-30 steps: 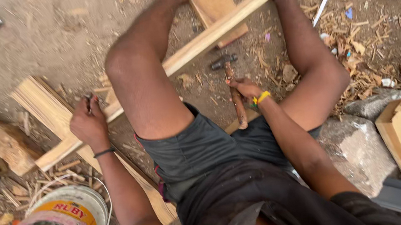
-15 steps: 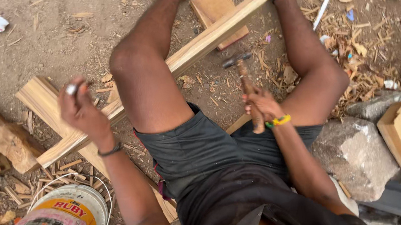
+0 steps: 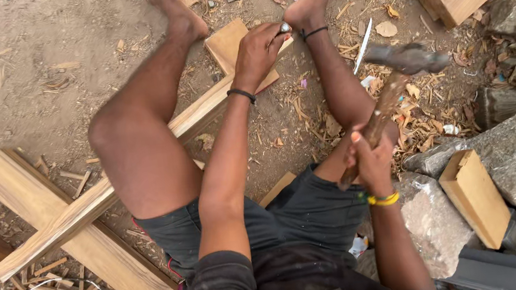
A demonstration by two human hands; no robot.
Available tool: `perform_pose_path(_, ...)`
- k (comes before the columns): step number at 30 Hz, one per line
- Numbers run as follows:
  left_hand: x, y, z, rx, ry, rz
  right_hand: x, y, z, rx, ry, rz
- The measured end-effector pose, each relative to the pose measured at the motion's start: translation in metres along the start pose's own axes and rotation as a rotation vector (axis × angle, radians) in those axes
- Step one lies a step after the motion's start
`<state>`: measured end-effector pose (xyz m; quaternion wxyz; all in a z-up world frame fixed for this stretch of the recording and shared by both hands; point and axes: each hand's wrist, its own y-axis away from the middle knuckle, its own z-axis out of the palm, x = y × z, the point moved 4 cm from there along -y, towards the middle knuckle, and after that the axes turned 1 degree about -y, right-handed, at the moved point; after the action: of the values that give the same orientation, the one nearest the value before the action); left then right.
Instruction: The person sits on the ground and uses a hammer to drive nails into a wooden plank. They hold the plank steady with their left hand and strike the nail with the hammer in their right hand. The person repositions the plank and continues hammering additional nails.
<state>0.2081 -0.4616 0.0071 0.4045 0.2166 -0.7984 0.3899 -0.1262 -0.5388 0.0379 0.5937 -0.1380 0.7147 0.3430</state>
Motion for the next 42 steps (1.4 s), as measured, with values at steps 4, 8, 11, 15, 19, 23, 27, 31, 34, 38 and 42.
perform_pose_path(4, -0.044, 0.007, 0.028, -0.158, 0.018, -0.355, 0.034, 0.006, -0.003, 0.080, -0.181, 0.146)
perform_pose_path(8, -0.044, 0.005, 0.030, -0.131, -0.031, -0.289, 0.048, -0.010, -0.007, 0.143, -0.136, 0.143)
perform_pose_path(11, -0.036, 0.014, 0.023, -0.096, -0.057, -0.155, 0.052, -0.016, -0.012, 0.197, -0.103, 0.117)
perform_pose_path(15, -0.044, 0.005, 0.024, -0.173, 0.049, -0.300, 0.033, -0.019, -0.004, 0.159, -0.140, 0.050)
perform_pose_path(19, -0.052, -0.014, 0.033, -0.271, -0.042, -0.293, -0.004, -0.027, 0.000, 0.115, 0.172, -0.046)
perform_pose_path(23, -0.056, -0.013, 0.038, -0.214, -0.069, -0.163, -0.033, -0.028, 0.010, 0.076, 0.262, -0.139)
perform_pose_path(27, -0.063, -0.009, 0.044, -0.221, 0.029, -0.222, -0.053, -0.036, 0.022, 0.045, 0.350, -0.217)
perform_pose_path(31, -0.068, -0.013, 0.047, -0.238, 0.026, -0.203, -0.067, -0.042, 0.034, 0.014, 0.294, -0.225)
perform_pose_path(34, -0.068, -0.010, 0.046, -0.228, 0.037, -0.150, -0.084, -0.042, 0.040, -0.019, 0.307, -0.297)
perform_pose_path(38, -0.064, -0.010, 0.048, -0.256, -0.006, -0.162, -0.121, -0.042, 0.045, -0.005, 0.236, -0.406)
perform_pose_path(42, -0.060, -0.010, 0.045, -0.244, 0.001, -0.127, -0.154, -0.038, 0.048, 0.019, 0.126, -0.513)
